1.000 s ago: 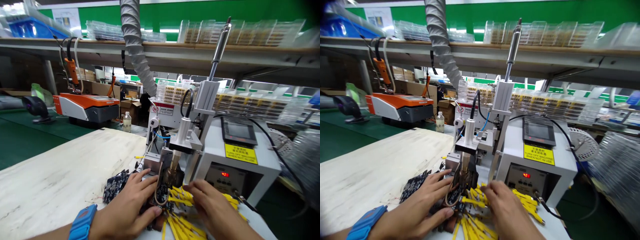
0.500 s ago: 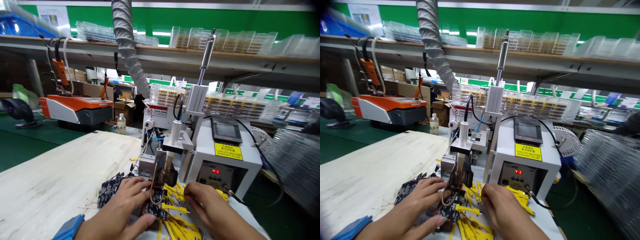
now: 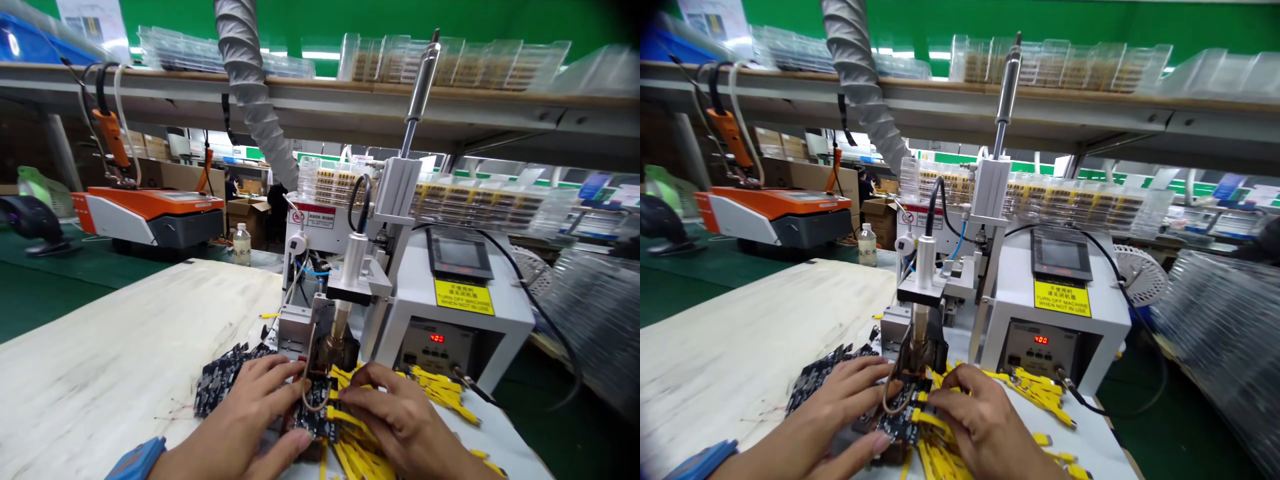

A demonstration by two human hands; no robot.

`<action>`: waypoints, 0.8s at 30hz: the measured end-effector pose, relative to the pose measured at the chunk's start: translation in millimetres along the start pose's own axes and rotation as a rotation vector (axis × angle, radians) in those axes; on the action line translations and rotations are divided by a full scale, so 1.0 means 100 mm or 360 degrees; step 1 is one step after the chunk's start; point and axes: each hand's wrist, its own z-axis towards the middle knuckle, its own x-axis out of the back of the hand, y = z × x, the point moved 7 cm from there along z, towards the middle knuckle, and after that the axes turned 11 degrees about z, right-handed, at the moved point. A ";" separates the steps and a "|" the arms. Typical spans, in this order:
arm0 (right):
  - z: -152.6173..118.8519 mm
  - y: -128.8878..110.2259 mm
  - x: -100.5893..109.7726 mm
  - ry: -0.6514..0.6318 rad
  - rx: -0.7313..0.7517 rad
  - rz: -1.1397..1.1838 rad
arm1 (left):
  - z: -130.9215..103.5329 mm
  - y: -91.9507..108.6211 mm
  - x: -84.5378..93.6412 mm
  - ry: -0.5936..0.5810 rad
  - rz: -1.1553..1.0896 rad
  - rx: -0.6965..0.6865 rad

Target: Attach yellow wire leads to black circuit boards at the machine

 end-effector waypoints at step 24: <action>0.01 -0.09 0.03 0.0049 0.0124 -0.0084 | 0.01 0.02 0.04 -0.0087 -0.0022 0.0021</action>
